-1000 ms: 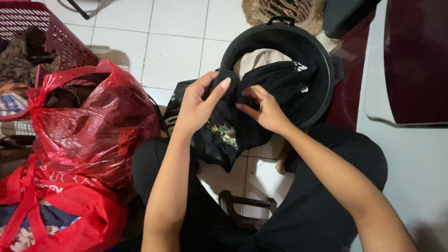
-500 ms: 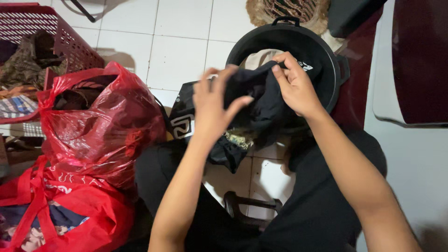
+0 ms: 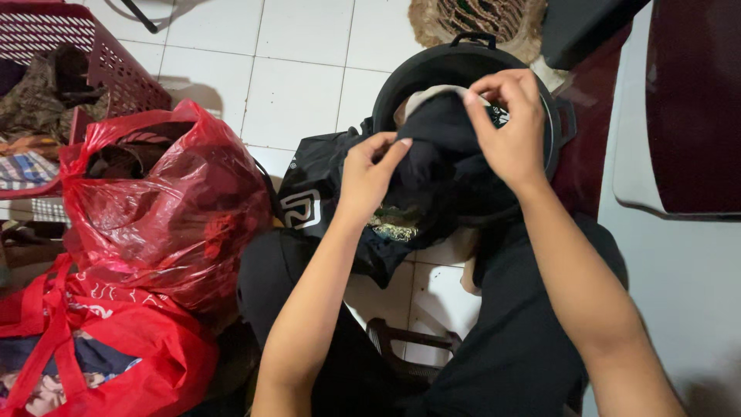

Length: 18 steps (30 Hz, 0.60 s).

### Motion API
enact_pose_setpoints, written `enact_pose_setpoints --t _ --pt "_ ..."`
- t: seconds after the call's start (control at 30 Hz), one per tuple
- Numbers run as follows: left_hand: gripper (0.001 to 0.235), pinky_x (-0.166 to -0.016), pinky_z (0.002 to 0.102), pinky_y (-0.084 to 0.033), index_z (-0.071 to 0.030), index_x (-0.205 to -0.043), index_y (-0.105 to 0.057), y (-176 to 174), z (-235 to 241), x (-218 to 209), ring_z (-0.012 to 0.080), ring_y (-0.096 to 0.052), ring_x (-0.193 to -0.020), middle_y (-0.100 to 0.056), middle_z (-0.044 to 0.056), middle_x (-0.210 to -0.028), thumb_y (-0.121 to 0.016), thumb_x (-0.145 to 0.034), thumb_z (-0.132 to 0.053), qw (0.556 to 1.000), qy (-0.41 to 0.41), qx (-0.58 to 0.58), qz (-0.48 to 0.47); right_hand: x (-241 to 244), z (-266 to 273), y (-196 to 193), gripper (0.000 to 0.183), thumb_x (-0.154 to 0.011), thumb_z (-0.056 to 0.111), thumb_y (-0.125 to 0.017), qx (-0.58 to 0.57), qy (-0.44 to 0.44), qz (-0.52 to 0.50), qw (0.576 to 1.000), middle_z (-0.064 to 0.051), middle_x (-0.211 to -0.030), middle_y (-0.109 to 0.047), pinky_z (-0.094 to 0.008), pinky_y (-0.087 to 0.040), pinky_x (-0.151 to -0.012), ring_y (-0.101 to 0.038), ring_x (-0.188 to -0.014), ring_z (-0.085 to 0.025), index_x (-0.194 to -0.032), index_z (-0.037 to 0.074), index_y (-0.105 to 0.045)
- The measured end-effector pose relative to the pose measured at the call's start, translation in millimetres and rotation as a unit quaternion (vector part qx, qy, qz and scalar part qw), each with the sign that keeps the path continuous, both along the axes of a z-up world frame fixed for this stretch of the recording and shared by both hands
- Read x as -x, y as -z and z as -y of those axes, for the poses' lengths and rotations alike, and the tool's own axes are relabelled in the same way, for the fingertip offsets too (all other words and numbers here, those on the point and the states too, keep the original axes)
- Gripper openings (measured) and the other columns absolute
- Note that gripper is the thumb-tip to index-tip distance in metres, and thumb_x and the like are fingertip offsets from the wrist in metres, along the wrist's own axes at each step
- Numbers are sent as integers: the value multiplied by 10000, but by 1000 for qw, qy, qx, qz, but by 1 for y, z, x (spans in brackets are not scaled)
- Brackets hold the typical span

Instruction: The person sits on the floor and sorts clothes from a black bag into a black bucket. They handle several garments one by one, including a white shirt, beige shorts, and dark pants, placing each item into the bucket.

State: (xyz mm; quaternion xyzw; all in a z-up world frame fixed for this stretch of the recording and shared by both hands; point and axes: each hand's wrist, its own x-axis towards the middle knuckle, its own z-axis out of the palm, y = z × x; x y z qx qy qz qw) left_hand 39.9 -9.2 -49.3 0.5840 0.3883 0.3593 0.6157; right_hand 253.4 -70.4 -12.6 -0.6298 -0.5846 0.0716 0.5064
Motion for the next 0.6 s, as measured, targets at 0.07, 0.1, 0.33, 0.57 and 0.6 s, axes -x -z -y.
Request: enact_pose_setpoints --t 0.07,0.1,0.33,0.57,0.6 --pt "258 -681 213 -431 31 -1054 -749 1 -5 0 24 -551 -773 -681 -39 -844 -728 -959 -208 996 1 61 61 10 9 -1 113 -1035 84 -773 41 -48 14 998 -91 -1061 -651 -249 -543 -841 -643 -937 -94 -1050 20 -681" --pt "265 -677 202 -410 36 -1053 -747 2 -6 1 9 -535 -780 -672 -61 -853 -725 -957 -210 992 1 91 92 15 13 -2 124 -1006 104 -782 104 -90 -42 990 -87 -995 -682 -254 -539 -799 -652 -886 -97 -1014 18 -693" --pt "218 -748 189 -418 -1 -1009 -753 0 -14 5 8 -533 -806 -663 -71 -865 -714 -983 -214 980 1 139 139 36 4 9 340 -821 162 -806 303 -159 -70 937 -64 -846 -727 -304 -562 -731 -731 -801 -161 -1068 -3 -642" --pt "267 -724 196 -437 -13 -1025 -738 -11 -21 11 26 -546 -774 -661 -59 -832 -712 -983 -276 996 -66 36 51 10 8 20 125 -992 125 -700 201 -130 7 971 -111 -907 -718 -319 -533 -751 -670 -799 -135 -1033 7 -704" --pt "280 -710 191 -447 -32 -1033 -746 -15 -24 15 26 -554 -754 -672 -56 -810 -704 -975 -303 996 -87 5 -2 2 9 18 131 -1020 132 -691 167 -110 2 980 -98 -899 -714 -308 -528 -762 -657 -811 -120 -1036 3 -693"
